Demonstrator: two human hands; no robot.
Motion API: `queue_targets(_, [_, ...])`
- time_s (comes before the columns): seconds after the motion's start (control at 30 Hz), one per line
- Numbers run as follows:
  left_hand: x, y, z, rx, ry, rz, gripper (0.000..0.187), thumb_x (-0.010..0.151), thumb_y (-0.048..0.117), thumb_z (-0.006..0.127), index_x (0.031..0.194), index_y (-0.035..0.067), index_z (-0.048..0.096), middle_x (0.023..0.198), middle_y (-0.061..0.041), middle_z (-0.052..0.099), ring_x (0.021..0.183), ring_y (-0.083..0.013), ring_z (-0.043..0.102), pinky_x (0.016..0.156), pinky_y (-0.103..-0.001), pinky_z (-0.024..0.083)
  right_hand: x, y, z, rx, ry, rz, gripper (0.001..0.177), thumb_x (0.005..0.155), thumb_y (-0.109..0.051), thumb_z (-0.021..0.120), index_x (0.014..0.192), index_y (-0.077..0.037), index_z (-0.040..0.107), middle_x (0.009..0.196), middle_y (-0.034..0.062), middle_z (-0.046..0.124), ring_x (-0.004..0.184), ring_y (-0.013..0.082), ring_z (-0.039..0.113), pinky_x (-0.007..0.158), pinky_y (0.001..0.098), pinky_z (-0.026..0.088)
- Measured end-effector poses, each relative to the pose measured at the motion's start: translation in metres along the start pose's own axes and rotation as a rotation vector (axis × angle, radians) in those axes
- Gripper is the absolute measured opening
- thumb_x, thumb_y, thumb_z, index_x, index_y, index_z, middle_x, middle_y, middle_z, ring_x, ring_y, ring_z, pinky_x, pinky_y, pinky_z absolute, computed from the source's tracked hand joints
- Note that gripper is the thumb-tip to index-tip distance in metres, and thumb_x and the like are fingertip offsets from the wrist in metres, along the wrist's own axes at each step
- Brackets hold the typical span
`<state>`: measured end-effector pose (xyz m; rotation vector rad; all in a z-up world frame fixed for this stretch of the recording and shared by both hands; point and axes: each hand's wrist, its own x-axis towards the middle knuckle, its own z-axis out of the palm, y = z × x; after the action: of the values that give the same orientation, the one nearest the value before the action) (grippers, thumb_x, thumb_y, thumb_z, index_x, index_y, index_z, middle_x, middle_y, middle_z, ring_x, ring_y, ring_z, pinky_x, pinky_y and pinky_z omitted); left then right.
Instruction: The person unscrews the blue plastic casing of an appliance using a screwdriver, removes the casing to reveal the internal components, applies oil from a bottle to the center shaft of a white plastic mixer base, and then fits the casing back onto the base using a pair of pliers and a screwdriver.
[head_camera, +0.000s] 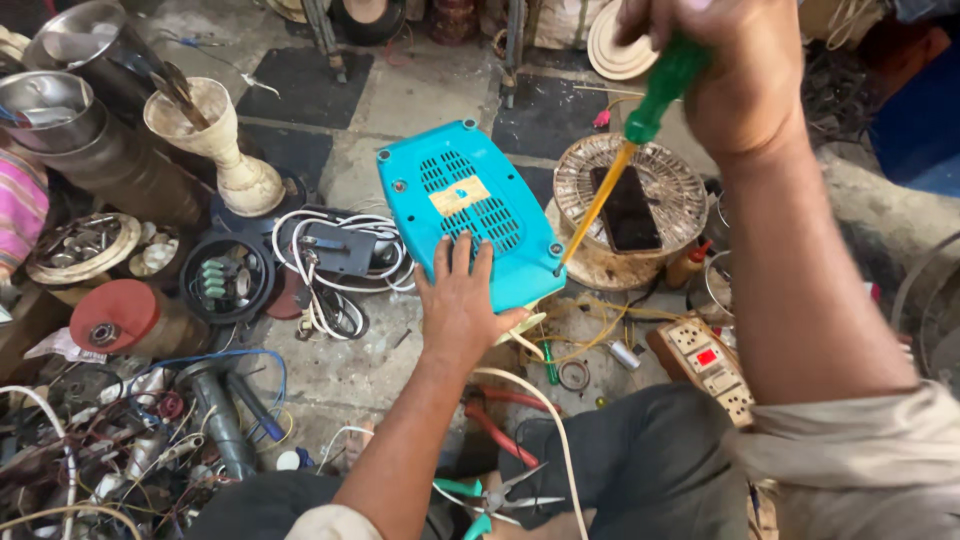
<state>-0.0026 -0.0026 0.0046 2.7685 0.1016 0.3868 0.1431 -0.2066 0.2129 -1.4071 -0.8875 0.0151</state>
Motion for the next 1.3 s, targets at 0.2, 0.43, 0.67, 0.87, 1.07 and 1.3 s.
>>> queue_targets(0.2, [0.000,-0.001,0.005,-0.021,-0.014,-0.024,0.108,0.055,0.057,0.091,0.144,0.011,0.050,0.154,-0.015,0.040,0.145,-0.0399,0.030,0.104,-0.074,0.032,0.009,0.047,0.007,0.138,0.323,-0.252,0.034,0.117,-0.032,0.064,0.103,-0.002,0.055,0.076,0.0077,0.052,0.058,0.0170,0.047,0.053,0.0305,0.038])
queue_targets(0.43, [0.001,0.001,-0.002,-0.001,-0.040,-0.023,0.108,0.057,0.057,0.091,0.145,0.011,0.048,0.154,-0.014,0.038,0.146,-0.0392,0.029,0.106,-0.075,0.030,-0.008,0.010,0.028,0.163,0.051,-0.267,0.032,0.119,-0.037,0.053,0.107,-0.007,0.059,0.079,0.0031,0.053,0.061,0.0120,0.050,0.055,0.0274,0.041])
queue_targets(0.67, [0.000,0.000,-0.003,-0.033,-0.022,-0.013,0.108,0.058,0.055,0.092,0.145,0.010,0.048,0.154,-0.015,0.038,0.145,-0.0404,0.029,0.105,-0.075,0.031,-0.005,0.015,0.056,-0.152,0.582,-0.347,0.034,0.121,-0.037,0.056,0.125,-0.004,0.058,0.074,0.0071,0.046,0.059,0.0145,0.042,0.050,0.0292,0.034])
queue_targets(0.87, [0.001,0.001,-0.001,-0.016,-0.039,-0.029,0.107,0.058,0.054,0.091,0.146,0.011,0.047,0.155,-0.015,0.038,0.146,-0.0402,0.029,0.106,-0.074,0.031,-0.003,0.000,0.030,0.203,-0.047,-0.205,0.033,0.116,-0.044,0.056,0.102,-0.014,0.056,0.072,0.0012,0.046,0.054,0.0094,0.043,0.051,0.0278,0.037])
queue_targets(1.07, [0.001,0.000,-0.001,-0.049,-0.027,-0.025,0.109,0.057,0.055,0.092,0.146,0.010,0.047,0.155,-0.015,0.037,0.145,-0.0398,0.029,0.105,-0.075,0.029,0.000,0.028,0.041,-0.122,0.548,-0.450,0.025,0.125,-0.026,0.053,0.133,-0.004,0.062,0.074,0.0036,0.048,0.058,0.0097,0.041,0.054,0.0256,0.033])
queue_targets(1.3, [-0.003,0.001,-0.004,-0.069,-0.027,-0.034,0.106,0.058,0.054,0.091,0.144,0.010,0.049,0.155,-0.014,0.038,0.147,-0.0389,0.029,0.107,-0.073,0.030,-0.020,0.034,0.037,-0.247,0.611,-0.465,0.030,0.125,-0.011,0.056,0.151,-0.008,0.042,0.104,0.0043,0.059,0.062,0.0083,0.045,0.051,0.0238,0.037])
